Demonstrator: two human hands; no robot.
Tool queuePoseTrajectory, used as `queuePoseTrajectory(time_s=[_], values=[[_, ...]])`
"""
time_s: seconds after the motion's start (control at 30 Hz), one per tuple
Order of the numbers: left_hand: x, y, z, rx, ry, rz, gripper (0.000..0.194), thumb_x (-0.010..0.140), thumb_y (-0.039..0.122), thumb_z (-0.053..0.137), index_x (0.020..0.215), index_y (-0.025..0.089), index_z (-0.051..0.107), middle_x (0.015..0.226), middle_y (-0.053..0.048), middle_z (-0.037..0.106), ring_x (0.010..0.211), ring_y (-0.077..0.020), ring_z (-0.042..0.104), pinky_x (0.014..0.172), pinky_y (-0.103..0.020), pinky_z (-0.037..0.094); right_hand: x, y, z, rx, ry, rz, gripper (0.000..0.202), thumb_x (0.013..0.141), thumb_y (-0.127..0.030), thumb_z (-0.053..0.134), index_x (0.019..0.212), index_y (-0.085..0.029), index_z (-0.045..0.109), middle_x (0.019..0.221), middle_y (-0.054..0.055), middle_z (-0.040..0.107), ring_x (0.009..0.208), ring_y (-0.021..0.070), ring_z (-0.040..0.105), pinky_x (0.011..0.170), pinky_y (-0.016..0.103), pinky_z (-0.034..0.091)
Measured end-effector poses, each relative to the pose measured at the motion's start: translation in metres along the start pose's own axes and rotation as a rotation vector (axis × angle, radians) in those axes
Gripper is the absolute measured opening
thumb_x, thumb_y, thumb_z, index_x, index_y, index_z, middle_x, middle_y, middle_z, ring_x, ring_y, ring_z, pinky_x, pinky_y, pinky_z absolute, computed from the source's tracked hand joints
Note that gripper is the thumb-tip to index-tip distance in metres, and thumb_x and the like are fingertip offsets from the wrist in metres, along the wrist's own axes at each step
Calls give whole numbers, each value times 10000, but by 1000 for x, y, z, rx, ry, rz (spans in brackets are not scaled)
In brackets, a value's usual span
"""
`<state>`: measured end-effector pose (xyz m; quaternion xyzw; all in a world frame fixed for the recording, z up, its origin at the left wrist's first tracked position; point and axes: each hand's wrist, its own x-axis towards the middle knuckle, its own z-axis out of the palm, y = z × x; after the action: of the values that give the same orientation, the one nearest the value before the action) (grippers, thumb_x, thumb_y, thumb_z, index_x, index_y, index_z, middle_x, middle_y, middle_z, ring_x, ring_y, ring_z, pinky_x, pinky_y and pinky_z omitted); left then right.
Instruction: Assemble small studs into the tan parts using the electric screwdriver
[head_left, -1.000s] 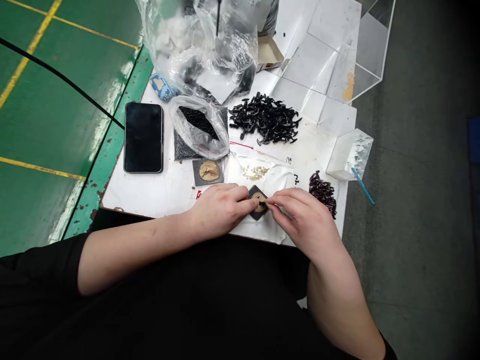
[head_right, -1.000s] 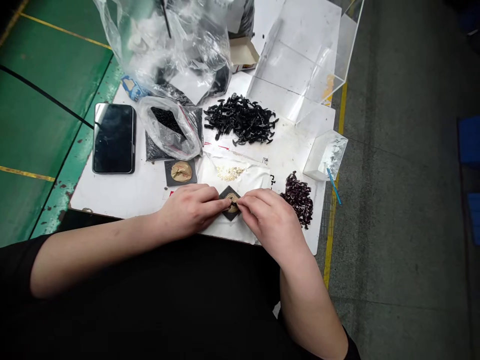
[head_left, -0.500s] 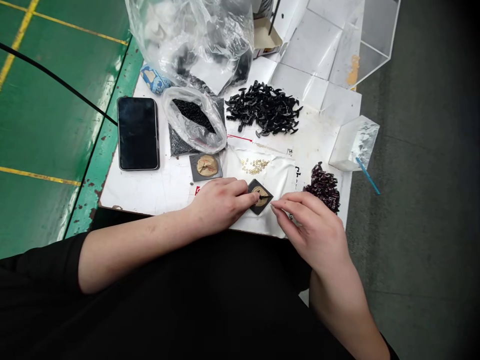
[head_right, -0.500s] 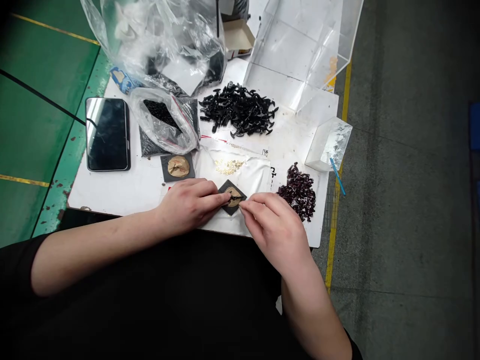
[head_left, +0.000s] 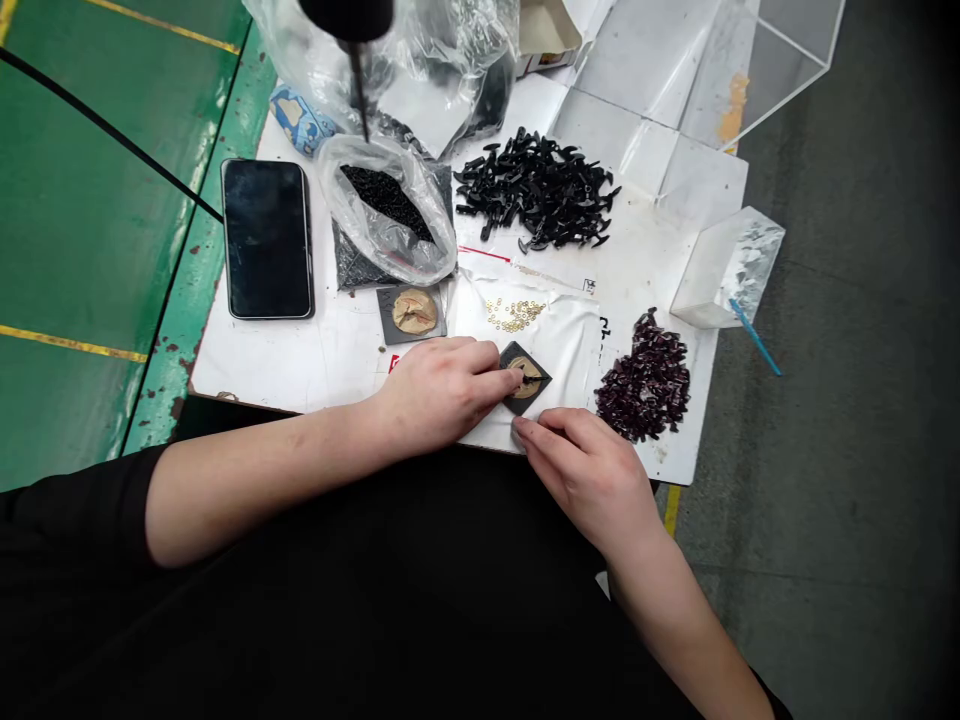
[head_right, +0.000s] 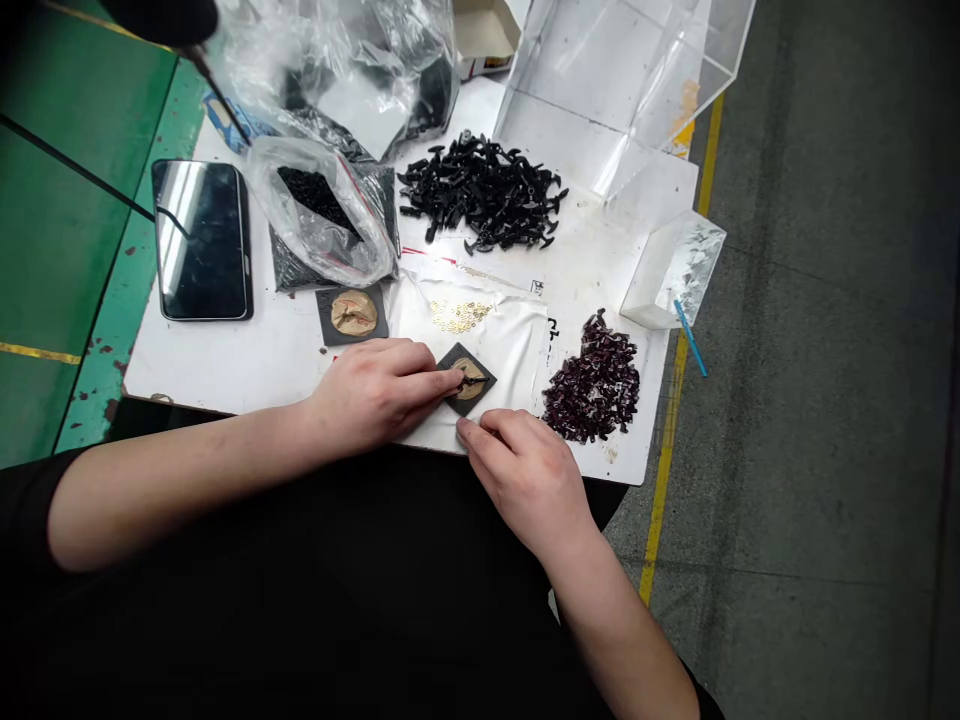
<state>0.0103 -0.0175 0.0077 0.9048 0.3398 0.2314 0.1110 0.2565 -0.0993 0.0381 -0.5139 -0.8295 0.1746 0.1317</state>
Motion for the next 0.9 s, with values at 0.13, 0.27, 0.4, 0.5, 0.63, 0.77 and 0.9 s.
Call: queuePoseTrajectory(time_s=[0.13, 0.27, 0.4, 0.5, 0.63, 0.77, 0.9], values=[[1, 0, 2, 0, 19, -11, 260, 1157, 324, 573, 1200, 247, 817, 916, -30, 700, 773, -163, 637, 674, -325, 472, -7, 6, 0, 45, 59, 1, 232, 1074, -189, 672, 1233, -296, 803, 1068, 69, 799, 940, 220, 745, 868, 377, 638], [1, -1, 2, -12, 26, 1, 281, 1163, 340, 562, 1197, 240, 822, 912, -35, 698, 774, -168, 640, 681, -326, 480, -7, 7, -1, 100, 76, 33, 205, 1068, -183, 694, 1228, -280, 779, 1104, 68, 798, 996, 223, 763, 919, 383, 649], [1, -1, 2, -13, 7, -14, 299, 1168, 348, 545, 1215, 245, 821, 922, -41, 706, 779, -165, 647, 698, -316, 485, -3, 4, -4, 99, 31, 82, 158, 1085, -220, 681, 1198, -281, 773, 1101, 65, 793, 1005, 227, 761, 929, 395, 647], [1, 0, 2, -19, 3, -15, 295, 1163, 343, 553, 1213, 245, 826, 926, -40, 710, 778, -164, 645, 695, -307, 479, -1, 2, -7, 57, -1, 100, 130, 1087, -252, 688, 1183, -257, 776, 1091, 73, 781, 1017, 236, 747, 946, 409, 636], [1, 0, 1, -24, 12, -19, 278, 1158, 325, 569, 1193, 240, 832, 929, -37, 706, 784, -164, 639, 693, -311, 468, 1, 1, -9, -17, -13, 85, 120, 1089, -250, 682, 1156, -241, 782, 1077, 73, 780, 1011, 241, 728, 946, 413, 617], [0, 0, 2, -33, 26, -11, 273, 1155, 335, 579, 1191, 239, 832, 920, -34, 700, 794, -169, 646, 693, -319, 468, 4, -2, -11, -90, -3, 29, 112, 1086, -234, 680, 1125, -229, 785, 1058, 64, 788, 971, 237, 722, 899, 404, 605], [1, -1, 4, -44, 48, -3, 262, 1144, 336, 594, 1164, 236, 835, 907, -30, 696, 775, -173, 640, 670, -326, 460, 6, -2, -13, -148, 8, -17, 99, 1076, -213, 694, 1107, -198, 787, 1039, 59, 791, 938, 236, 722, 874, 405, 599]])
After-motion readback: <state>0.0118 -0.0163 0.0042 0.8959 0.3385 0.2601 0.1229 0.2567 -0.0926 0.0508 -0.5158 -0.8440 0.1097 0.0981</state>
